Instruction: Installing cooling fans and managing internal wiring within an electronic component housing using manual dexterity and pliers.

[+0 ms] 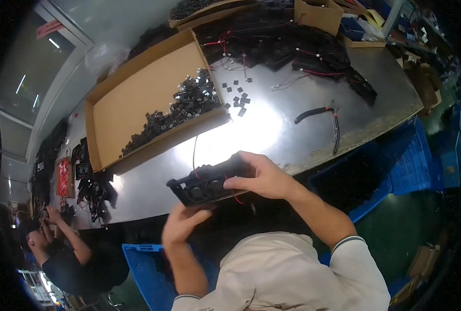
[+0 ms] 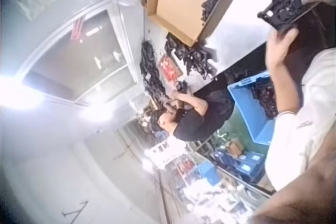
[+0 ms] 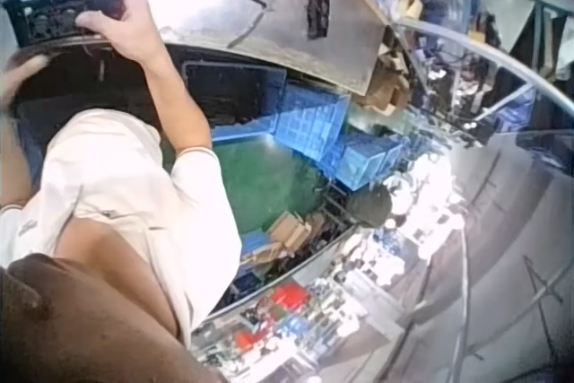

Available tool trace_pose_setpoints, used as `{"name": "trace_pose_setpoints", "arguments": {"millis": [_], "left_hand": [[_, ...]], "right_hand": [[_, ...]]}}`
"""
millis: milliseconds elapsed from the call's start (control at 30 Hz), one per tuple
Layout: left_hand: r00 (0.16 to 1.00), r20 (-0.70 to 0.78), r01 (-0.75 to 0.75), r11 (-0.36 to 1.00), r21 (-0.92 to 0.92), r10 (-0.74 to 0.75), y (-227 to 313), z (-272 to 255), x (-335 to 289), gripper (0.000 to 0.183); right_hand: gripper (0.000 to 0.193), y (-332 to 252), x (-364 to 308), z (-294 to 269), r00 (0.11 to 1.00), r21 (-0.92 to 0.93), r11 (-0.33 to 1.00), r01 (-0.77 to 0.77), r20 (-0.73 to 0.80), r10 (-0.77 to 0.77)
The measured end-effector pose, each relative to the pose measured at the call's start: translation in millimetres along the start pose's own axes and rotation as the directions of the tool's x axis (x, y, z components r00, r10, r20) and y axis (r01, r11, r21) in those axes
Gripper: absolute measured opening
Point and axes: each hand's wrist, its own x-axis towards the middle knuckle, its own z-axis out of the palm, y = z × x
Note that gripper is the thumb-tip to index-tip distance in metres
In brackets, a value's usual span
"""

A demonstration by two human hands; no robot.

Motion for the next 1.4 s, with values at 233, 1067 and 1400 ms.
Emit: {"name": "trace_pose_setpoints", "arguments": {"millis": [233,1067,1400], "left_hand": [[0.873,-0.376,-0.237,0.945,0.227,0.309,51.7,-58.9,-6.3,0.04],[0.397,-0.658,-0.41,0.765,0.496,0.639,18.7,-42.2,-29.9,0.072],[0.873,0.229,-0.249,-0.011,0.968,0.429,111.0,23.9,-15.8,0.098]], "right_hand": [[0.029,-6.6,8.5,-1.4,0.994,-0.224,0.975,0.004,0.103,0.02],[0.031,43.1,40.6,16.3,0.987,0.092,0.994,0.06,-0.157,-0.045],[0.029,38.1,31.0,52.7,1.0,0.053,0.999,0.004,-0.016,-0.003]]}}
